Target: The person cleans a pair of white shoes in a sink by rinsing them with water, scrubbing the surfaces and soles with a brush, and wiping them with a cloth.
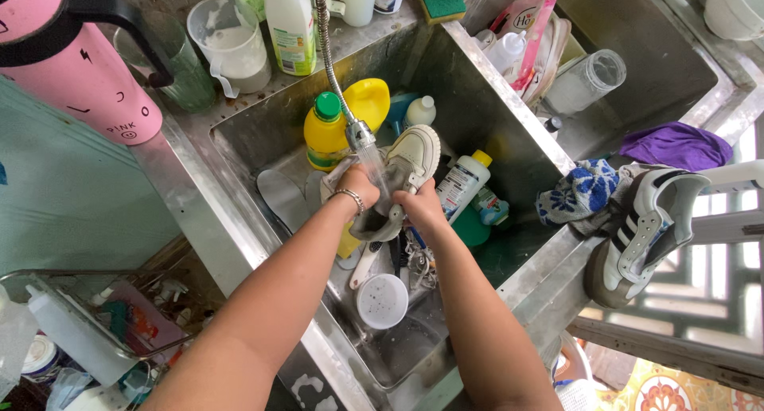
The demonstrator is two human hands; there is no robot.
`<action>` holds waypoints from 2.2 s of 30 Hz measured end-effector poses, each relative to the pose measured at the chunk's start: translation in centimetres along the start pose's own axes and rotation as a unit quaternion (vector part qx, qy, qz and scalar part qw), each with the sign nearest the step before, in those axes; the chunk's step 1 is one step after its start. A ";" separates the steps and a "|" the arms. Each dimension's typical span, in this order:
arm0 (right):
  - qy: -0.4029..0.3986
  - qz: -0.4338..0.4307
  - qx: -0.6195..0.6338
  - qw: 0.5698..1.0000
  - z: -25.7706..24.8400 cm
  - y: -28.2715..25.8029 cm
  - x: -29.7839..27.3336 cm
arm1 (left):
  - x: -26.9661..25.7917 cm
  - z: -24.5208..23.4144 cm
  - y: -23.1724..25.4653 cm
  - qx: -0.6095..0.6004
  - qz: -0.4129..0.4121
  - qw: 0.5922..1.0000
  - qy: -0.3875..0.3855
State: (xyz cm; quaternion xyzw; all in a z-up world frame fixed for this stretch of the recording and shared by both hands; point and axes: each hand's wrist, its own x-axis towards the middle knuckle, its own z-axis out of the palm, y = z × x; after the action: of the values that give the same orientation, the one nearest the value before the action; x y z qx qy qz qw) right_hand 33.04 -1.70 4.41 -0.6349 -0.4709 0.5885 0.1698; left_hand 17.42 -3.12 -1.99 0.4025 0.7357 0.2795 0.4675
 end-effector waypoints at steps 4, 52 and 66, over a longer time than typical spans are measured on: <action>0.016 0.011 0.013 1.000 -0.2 -1.1 -0.3 | -0.4 1.7 0.2 -0.087 0.017 0.996 0.025; 0.234 -0.078 0.092 0.965 -7.1 -3.6 -0.6 | -9.5 -9.6 4.7 -0.402 0.134 0.873 0.242; 0.222 -0.091 0.105 0.965 -7.1 -4.0 -1.0 | -10.5 -9.6 4.8 -0.310 0.158 0.887 0.305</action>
State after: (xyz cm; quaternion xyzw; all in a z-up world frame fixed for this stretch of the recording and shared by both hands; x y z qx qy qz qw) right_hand 38.05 1.90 9.88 -0.6826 -0.4129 0.4608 0.3889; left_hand 12.73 -9.89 10.53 0.2425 0.6444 0.6725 0.2713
